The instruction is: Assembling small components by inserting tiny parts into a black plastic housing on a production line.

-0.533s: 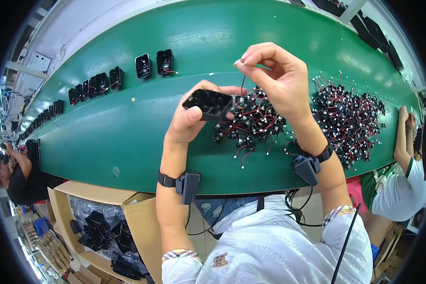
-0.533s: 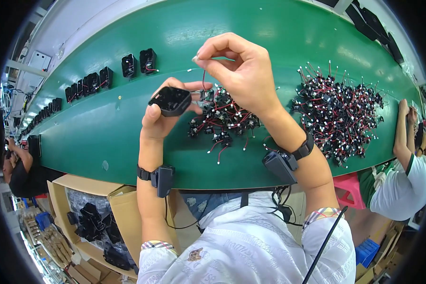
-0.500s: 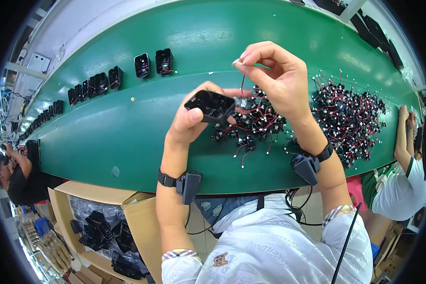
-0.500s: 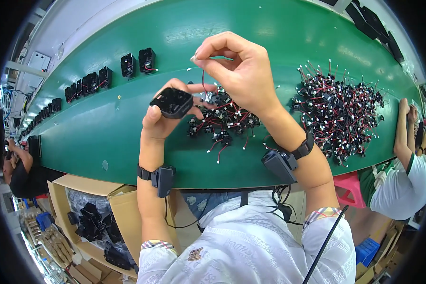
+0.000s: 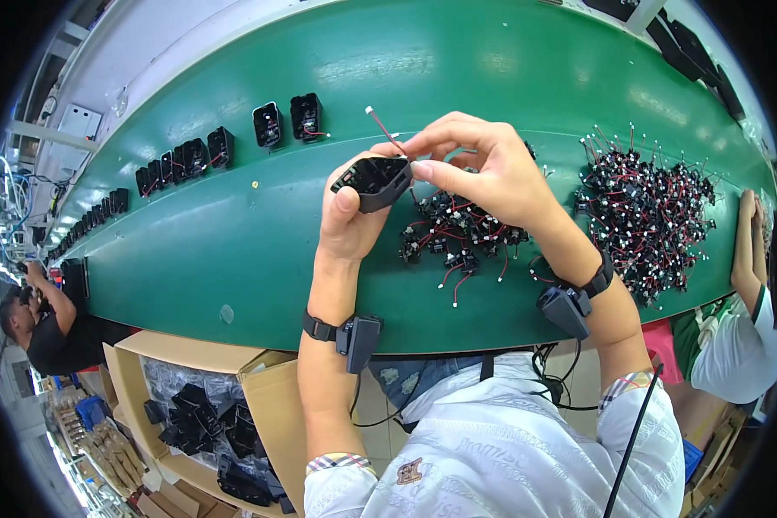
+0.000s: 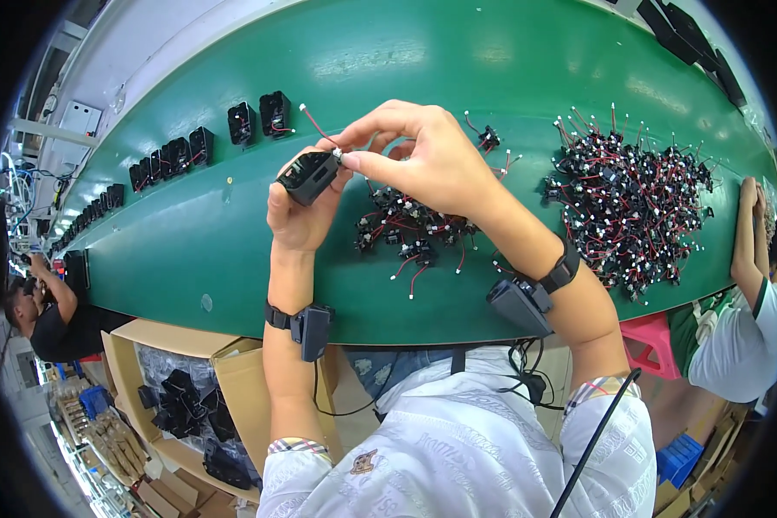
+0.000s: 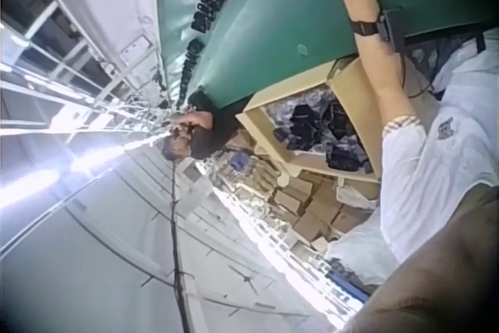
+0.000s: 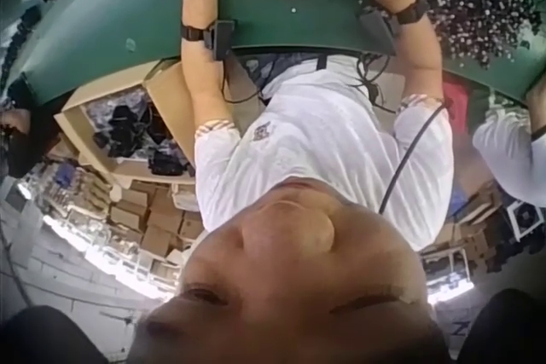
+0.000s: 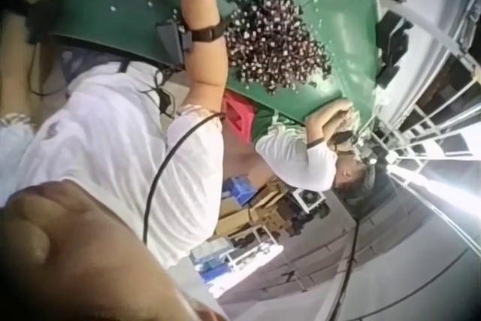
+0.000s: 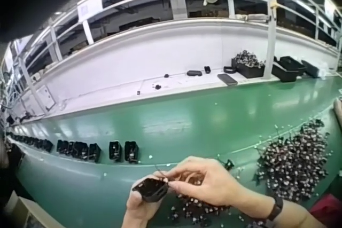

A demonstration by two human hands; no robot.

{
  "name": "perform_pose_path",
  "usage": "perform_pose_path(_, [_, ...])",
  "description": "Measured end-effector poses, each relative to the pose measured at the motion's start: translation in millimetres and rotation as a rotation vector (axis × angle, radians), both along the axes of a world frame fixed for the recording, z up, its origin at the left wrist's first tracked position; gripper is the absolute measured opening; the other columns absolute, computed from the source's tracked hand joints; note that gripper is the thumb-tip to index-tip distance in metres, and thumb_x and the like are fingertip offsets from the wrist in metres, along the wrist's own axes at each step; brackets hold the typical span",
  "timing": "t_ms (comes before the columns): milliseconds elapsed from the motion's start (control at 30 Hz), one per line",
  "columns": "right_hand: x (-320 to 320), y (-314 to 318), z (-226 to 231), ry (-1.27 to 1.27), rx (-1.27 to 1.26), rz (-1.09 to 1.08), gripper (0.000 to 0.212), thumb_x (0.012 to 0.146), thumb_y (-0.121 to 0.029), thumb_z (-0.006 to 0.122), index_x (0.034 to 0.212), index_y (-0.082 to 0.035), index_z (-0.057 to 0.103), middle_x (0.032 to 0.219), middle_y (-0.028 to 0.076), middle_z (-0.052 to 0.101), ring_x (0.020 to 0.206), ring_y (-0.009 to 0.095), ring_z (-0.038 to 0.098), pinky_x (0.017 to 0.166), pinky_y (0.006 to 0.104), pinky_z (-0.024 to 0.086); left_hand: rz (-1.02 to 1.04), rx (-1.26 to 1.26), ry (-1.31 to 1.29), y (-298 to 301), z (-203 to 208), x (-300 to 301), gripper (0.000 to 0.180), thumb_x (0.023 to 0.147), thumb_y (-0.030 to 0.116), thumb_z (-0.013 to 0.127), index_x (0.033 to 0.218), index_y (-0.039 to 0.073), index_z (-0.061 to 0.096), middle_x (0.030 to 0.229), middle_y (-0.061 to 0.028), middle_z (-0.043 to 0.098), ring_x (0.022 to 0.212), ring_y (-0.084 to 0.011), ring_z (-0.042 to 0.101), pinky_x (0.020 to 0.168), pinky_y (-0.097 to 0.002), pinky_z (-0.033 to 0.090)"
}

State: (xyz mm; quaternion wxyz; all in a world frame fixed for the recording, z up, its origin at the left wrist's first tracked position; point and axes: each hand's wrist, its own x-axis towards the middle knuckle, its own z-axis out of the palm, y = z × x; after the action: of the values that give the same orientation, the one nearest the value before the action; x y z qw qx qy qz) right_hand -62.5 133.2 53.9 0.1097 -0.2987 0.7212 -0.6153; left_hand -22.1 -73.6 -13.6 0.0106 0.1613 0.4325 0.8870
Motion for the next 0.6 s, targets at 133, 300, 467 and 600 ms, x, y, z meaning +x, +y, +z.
perform_pose_path(133, [-8.2,5.6,-0.1,-0.336,-0.093,0.145,0.022,0.093,-0.011,0.071,0.110,0.002,0.073,0.095,0.005,0.070,0.088,0.011,0.066,0.073,0.0244,0.055,-0.106,-0.115,0.034,-8.2,0.8,-3.7,0.075,0.073,0.056,0.082,0.110,-0.007,0.068,0.122,-0.0168,0.061,0.116,-0.0236,0.058,0.102,-0.0382,0.047])
perform_pose_path(300, [-7.2,7.8,-4.0,-0.160,-0.021,0.086,0.019,0.091,-0.006,0.072,0.109,0.003,0.073,0.095,0.006,0.072,0.083,0.009,0.066,0.072,0.0224,0.054,-0.073,-0.235,0.061,-5.9,-0.3,-5.6,0.070,0.068,0.049,0.084,0.111,-0.004,0.069,0.122,-0.0169,0.061,0.114,-0.0227,0.060,0.101,-0.0370,0.047])
perform_pose_path(467, [-7.0,6.8,2.1,-0.158,-0.173,0.045,0.012,0.091,0.001,0.071,0.101,0.004,0.075,0.090,0.006,0.069,0.081,0.011,0.067,0.074,0.0235,0.056,-0.053,-0.166,0.025,-6.9,1.2,-4.6,0.072,0.068,0.041,0.086,0.117,-0.006,0.063,0.124,-0.0190,0.064,0.110,-0.0247,0.066,0.099,-0.0374,0.051])
perform_pose_path(600, [-9.5,15.1,14.7,-0.141,-0.230,0.022,0.014,0.090,0.002,0.071,0.104,0.005,0.074,0.095,0.008,0.071,0.087,0.014,0.069,0.081,0.0264,0.058,-0.044,-0.104,-0.039,2.9,13.0,4.0,0.069,0.071,0.039,0.086,0.116,-0.007,0.058,0.110,-0.0183,0.069,0.099,-0.0239,0.071,0.086,-0.0368,0.058])
